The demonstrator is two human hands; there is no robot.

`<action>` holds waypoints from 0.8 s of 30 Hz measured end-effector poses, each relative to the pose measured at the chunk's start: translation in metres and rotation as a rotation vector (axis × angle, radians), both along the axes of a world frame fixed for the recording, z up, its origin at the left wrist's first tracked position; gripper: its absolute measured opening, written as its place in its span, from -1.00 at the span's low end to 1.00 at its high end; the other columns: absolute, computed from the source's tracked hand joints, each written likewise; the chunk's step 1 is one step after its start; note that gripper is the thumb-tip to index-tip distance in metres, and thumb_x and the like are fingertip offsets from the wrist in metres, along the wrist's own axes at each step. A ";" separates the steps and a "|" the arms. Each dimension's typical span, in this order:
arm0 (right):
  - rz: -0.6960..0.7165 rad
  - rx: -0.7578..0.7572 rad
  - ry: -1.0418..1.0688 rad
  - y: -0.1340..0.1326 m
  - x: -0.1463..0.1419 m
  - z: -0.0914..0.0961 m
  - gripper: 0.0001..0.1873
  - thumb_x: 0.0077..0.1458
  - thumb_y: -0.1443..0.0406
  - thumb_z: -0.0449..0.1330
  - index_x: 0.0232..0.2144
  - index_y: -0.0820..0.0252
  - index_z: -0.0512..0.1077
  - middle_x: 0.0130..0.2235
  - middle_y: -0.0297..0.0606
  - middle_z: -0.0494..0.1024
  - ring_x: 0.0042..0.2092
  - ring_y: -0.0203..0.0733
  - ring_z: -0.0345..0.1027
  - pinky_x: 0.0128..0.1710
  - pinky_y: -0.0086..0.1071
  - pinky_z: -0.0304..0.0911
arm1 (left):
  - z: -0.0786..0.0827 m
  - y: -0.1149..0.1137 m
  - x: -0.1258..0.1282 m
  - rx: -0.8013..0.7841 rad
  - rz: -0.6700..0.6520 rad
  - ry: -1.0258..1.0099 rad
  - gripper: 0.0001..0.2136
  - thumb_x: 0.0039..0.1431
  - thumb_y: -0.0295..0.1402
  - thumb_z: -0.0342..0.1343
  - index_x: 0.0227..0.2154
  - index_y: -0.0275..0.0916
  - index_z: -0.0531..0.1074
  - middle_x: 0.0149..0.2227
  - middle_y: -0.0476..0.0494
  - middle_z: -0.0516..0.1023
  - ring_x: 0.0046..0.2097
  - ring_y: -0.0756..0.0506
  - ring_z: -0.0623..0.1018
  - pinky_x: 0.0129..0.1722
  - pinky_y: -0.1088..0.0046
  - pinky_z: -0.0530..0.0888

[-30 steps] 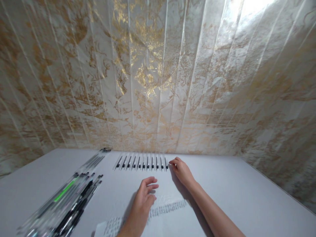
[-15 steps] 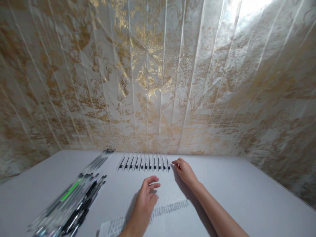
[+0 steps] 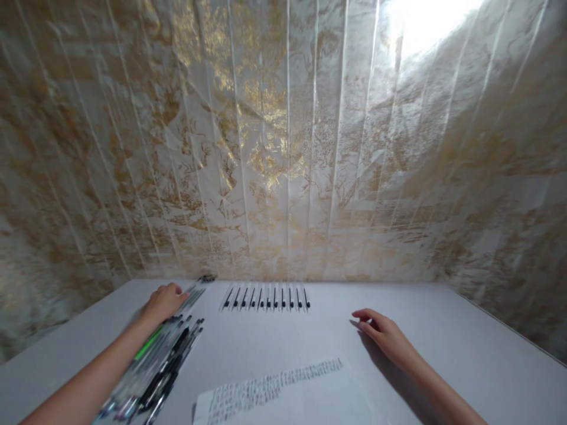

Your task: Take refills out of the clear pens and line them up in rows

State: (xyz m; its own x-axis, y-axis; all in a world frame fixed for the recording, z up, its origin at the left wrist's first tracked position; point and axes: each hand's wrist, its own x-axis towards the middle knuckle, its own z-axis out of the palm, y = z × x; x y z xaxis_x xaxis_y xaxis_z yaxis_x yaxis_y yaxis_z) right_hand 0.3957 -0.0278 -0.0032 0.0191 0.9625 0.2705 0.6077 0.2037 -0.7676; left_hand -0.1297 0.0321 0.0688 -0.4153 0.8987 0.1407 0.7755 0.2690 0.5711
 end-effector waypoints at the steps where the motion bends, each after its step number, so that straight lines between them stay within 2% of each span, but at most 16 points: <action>1: -0.017 0.002 0.031 -0.005 0.003 -0.002 -0.68 -0.06 0.16 0.14 -0.31 0.18 0.57 -0.29 -0.12 0.59 -0.30 -0.07 0.42 -0.21 -0.28 0.27 | -0.003 -0.002 -0.006 -0.041 0.011 0.041 -0.85 -0.01 -0.41 0.21 -0.59 -0.24 0.35 -0.43 -0.15 0.50 -0.14 -0.30 0.53 -0.09 0.14 0.42; 4: -0.044 -0.010 0.111 -0.014 0.009 -0.003 -0.67 -0.10 0.12 0.17 -0.33 0.17 0.57 -0.31 -0.13 0.59 -0.34 -0.08 0.41 -0.27 -0.27 0.27 | -0.007 -0.007 -0.008 -0.116 0.039 0.134 -0.86 0.18 -0.33 0.17 -0.29 -0.31 0.46 -0.20 -0.13 0.53 -0.14 -0.15 0.53 -0.11 0.19 0.47; 6: -0.057 -0.022 0.147 -0.020 0.007 -0.001 -0.64 -0.11 0.10 0.18 -0.32 0.18 0.56 -0.35 -0.15 0.57 -0.39 -0.11 0.38 -0.33 -0.28 0.24 | -0.003 -0.011 0.000 -0.105 0.050 0.172 -0.76 0.24 -0.27 0.12 -0.10 -0.27 0.41 -0.05 -0.14 0.48 -0.09 -0.13 0.52 -0.09 0.16 0.48; 7: -0.063 -0.019 0.157 -0.023 0.005 0.002 -0.64 -0.11 0.08 0.17 -0.33 0.19 0.55 -0.36 -0.17 0.56 -0.40 -0.13 0.36 -0.34 -0.29 0.22 | 0.000 -0.014 0.007 -0.083 0.041 0.184 -0.75 0.26 -0.27 0.09 -0.07 -0.27 0.40 -0.03 -0.15 0.47 -0.07 -0.15 0.50 -0.08 0.15 0.47; 9: -0.065 -0.008 0.161 -0.029 -0.006 0.009 -0.64 -0.06 0.04 0.14 -0.41 0.19 0.51 -0.45 -0.22 0.50 -0.42 -0.16 0.30 -0.37 -0.31 0.18 | 0.005 -0.026 0.031 -0.032 -0.026 0.192 -0.80 0.31 -0.33 0.00 -0.11 -0.32 0.38 -0.08 -0.17 0.48 -0.07 -0.16 0.50 -0.06 0.18 0.44; 11: -0.042 -0.010 0.159 -0.038 -0.024 0.018 -0.58 0.01 -0.04 0.07 -0.53 0.18 0.43 -0.57 -0.31 0.37 -0.47 -0.20 0.20 -0.42 -0.34 0.11 | 0.003 -0.049 0.067 0.001 -0.169 0.173 -0.83 0.33 -0.42 -0.13 -0.16 -0.32 0.34 -0.22 -0.13 0.50 -0.14 -0.12 0.52 -0.11 0.32 0.42; 14: 0.072 -0.020 0.200 -0.052 -0.062 0.029 -0.44 0.10 -0.13 -0.09 -0.65 0.15 0.25 -0.60 -0.36 0.23 -0.48 -0.24 0.10 -0.42 -0.35 0.04 | -0.013 -0.096 0.132 0.014 -0.452 0.113 -0.90 0.30 -0.38 -0.12 -0.21 -0.16 0.29 -0.34 0.06 0.51 -0.29 -0.02 0.53 -0.24 0.51 0.41; 17: 0.161 -0.056 0.198 -0.064 -0.092 0.032 -0.37 0.15 -0.16 -0.21 -0.69 0.14 0.16 -0.60 -0.38 0.16 -0.49 -0.26 0.05 -0.40 -0.36 0.00 | -0.031 -0.137 0.181 0.062 -0.689 0.025 -0.87 0.29 -0.36 -0.21 -0.26 -0.13 0.24 -0.31 -0.01 0.51 -0.29 -0.06 0.53 -0.25 0.45 0.38; 20: 0.193 -0.098 0.152 -0.070 -0.102 0.026 -0.42 0.15 -0.13 -0.14 -0.67 0.14 0.13 -0.60 -0.42 0.12 -0.50 -0.30 0.01 -0.44 -0.39 -0.07 | -0.042 -0.155 0.202 0.074 -0.769 -0.025 -0.89 0.27 -0.32 -0.23 -0.30 -0.11 0.19 -0.30 -0.05 0.50 -0.28 -0.10 0.53 -0.26 0.42 0.36; 24: 0.210 -0.133 0.122 -0.073 -0.097 0.019 -0.48 0.14 -0.09 -0.09 -0.64 0.13 0.11 -0.59 -0.45 0.08 -0.50 -0.31 -0.05 -0.46 -0.40 -0.12 | -0.046 -0.160 0.203 0.067 -0.791 -0.055 -0.89 0.28 -0.29 -0.22 -0.32 -0.11 0.18 -0.34 -0.03 0.48 -0.33 -0.09 0.51 -0.29 0.43 0.33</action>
